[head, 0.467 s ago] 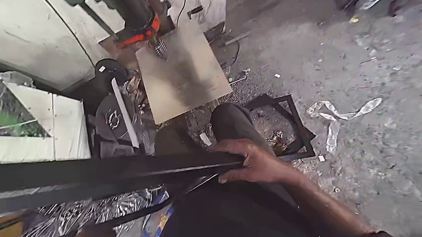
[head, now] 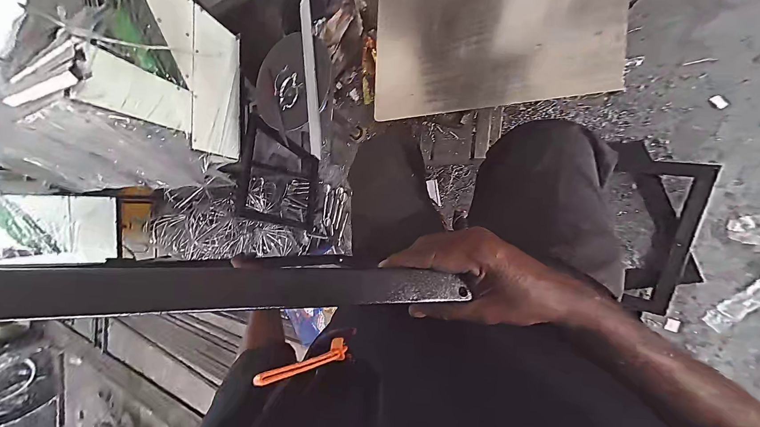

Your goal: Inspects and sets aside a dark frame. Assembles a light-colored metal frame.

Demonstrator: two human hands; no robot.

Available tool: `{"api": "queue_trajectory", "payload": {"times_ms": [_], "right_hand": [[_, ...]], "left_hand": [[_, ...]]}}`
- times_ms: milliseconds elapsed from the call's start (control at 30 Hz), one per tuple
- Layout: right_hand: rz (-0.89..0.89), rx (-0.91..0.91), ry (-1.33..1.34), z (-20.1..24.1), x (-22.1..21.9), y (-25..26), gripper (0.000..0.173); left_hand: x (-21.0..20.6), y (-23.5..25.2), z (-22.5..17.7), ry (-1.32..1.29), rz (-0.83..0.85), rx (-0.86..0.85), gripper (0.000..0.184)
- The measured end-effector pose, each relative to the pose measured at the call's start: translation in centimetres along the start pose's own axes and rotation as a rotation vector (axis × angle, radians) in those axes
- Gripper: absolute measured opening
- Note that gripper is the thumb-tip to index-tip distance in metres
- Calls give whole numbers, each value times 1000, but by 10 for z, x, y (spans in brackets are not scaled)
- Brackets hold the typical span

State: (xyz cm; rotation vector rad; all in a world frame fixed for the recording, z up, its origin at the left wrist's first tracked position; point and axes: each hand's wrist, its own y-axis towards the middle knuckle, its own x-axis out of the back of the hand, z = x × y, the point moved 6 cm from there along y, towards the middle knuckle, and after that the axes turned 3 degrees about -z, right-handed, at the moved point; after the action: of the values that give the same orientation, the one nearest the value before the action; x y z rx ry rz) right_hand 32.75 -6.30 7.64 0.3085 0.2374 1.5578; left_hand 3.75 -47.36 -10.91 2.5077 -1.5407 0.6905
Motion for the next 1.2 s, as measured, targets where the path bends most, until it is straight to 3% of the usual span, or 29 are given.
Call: {"api": "queue_trajectory", "payload": {"times_ms": [67,133,400,567,700,800,933,1000,1067,1200], "right_hand": [[12,5,2,-1,-5,3,48],[21,5,-2,-3,-9,7,48],[66,13,-27,-6,-16,23,47],[92,14,-64,-3,-19,34,46],[117,55,-97,-1,-24,39,46],[127,60,-270,5,-14,38,45],[-32,34,-769,16,15,30,33],[-130,-14,-926,12,21,28,38],[-232,-104,-951,3,24,28,48],[-503,-207,-847,-4,40,26,66]], "left_hand": [[2,24,34,-83,-122,-35,39],[-1,24,38,-141,-175,-37,38],[-16,29,39,-167,-134,101,44],[-24,30,49,-197,-156,151,31],[-18,22,51,-170,-183,185,42],[-11,-1,30,-175,-126,143,49],[16,6,17,-145,34,-88,46],[26,6,-7,-221,-93,-125,39],[34,11,-31,-345,-131,-204,30],[33,-4,-101,-445,-44,-329,19]]}}
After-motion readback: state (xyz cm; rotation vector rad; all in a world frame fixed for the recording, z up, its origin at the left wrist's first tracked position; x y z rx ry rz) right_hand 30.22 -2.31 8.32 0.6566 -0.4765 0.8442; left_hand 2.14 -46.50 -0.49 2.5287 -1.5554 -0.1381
